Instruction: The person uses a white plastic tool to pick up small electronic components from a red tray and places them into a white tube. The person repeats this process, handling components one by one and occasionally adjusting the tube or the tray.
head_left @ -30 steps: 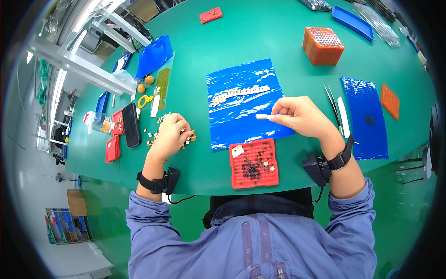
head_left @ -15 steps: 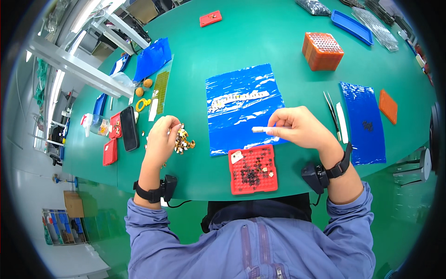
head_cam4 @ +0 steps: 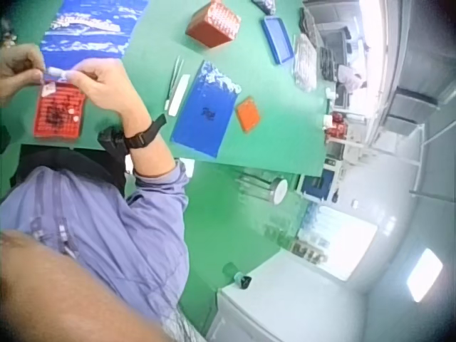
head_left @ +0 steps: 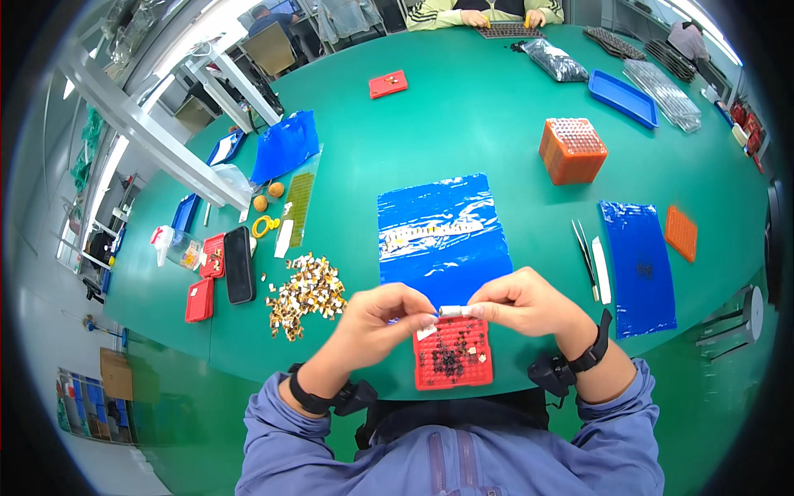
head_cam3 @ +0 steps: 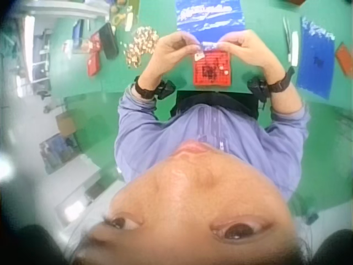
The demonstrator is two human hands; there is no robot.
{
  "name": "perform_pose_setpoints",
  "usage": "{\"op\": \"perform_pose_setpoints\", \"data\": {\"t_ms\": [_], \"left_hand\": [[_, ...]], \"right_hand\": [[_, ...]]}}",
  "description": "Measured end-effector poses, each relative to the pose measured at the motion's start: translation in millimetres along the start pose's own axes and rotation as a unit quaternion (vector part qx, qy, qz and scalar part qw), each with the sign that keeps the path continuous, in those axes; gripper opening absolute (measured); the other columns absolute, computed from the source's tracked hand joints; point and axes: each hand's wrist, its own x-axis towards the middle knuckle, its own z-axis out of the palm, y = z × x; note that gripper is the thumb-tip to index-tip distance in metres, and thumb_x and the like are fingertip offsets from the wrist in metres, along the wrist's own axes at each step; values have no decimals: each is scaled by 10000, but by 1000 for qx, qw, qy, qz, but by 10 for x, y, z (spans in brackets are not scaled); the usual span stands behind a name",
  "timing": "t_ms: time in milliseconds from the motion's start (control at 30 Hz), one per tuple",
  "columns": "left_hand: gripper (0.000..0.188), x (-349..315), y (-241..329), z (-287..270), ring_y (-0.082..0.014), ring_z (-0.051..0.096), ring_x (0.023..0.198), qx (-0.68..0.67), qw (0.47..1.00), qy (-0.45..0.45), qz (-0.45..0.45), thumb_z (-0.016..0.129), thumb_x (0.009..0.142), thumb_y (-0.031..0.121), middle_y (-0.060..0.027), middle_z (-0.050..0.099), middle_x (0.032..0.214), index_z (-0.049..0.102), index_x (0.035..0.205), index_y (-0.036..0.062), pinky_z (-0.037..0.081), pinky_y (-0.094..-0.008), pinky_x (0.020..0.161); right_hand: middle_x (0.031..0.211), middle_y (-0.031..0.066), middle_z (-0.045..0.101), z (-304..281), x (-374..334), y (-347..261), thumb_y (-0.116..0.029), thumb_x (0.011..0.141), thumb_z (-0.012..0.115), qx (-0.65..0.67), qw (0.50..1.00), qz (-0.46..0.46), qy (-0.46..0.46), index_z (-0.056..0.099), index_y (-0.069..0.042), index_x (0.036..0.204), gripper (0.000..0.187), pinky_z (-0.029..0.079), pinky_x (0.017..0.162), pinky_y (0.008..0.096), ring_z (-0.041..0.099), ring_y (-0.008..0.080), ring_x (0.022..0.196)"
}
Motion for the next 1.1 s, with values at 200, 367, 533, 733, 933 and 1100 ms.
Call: {"op": "perform_pose_setpoints", "data": {"t_ms": [200, 367, 533, 733, 933, 1100], "left_hand": [[79, 87, -213, 49, -95, 574, 754, -181, 982, -47, -23, 601, 847, 67, -47, 600, 817, 553, 885, 16, 453, -218, 682], [72, 80, -362, 65, -113, 574, 751, -287, 955, -66, -33, 575, 862, 71, -48, 583, 799, 524, 882, 24, 460, -233, 700], [65, 95, -427, 116, -99, 564, 734, -362, 925, -94, -60, 555, 874, 67, -29, 564, 773, 500, 884, 34, 464, -233, 691], [60, 92, -499, 124, -103, 566, 732, -396, 910, -111, -48, 546, 877, 62, -38, 567, 777, 491, 885, 41, 468, -233, 681], [58, 126, -544, 126, -105, 567, 741, -415, 905, -92, -28, 546, 876, 56, -37, 561, 805, 489, 886, 48, 472, -235, 687], [65, 111, -555, 120, -108, 565, 747, -407, 908, -96, -19, 550, 869, 42, -38, 555, 812, 488, 884, 50, 473, -241, 690]], "right_hand": [[589, 24, 569, -25, -25, -17, -205, 879, 570, 12, 1000, 12, 1, 667, -22, 886, 207, 379, 476, 234, 461, 57, 525], [586, 48, 570, -10, -15, -3, -213, 869, 579, -20, 1000, -8, -4, 675, -30, 881, 207, 378, 466, 240, 467, 71, 507], [624, 60, 609, -39, -28, 1, -205, 838, 620, -39, 999, -17, -12, 684, -35, 865, 184, 383, 464, 237, 499, 80, 510], [646, 66, 626, -36, -12, 14, -179, 806, 660, -28, 999, -18, -22, 688, -37, 864, 156, 390, 468, 234, 518, 90, 513], [652, 64, 625, -10, -18, -36, -167, 798, 663, -50, 998, -33, -23, 684, -34, 863, 149, 394, 476, 230, 525, 89, 523], [658, 61, 622, 0, -18, -49, -155, 797, 659, -55, 998, -30, 5, 681, -37, 874, 142, 397, 481, 230, 525, 84, 531]]}}
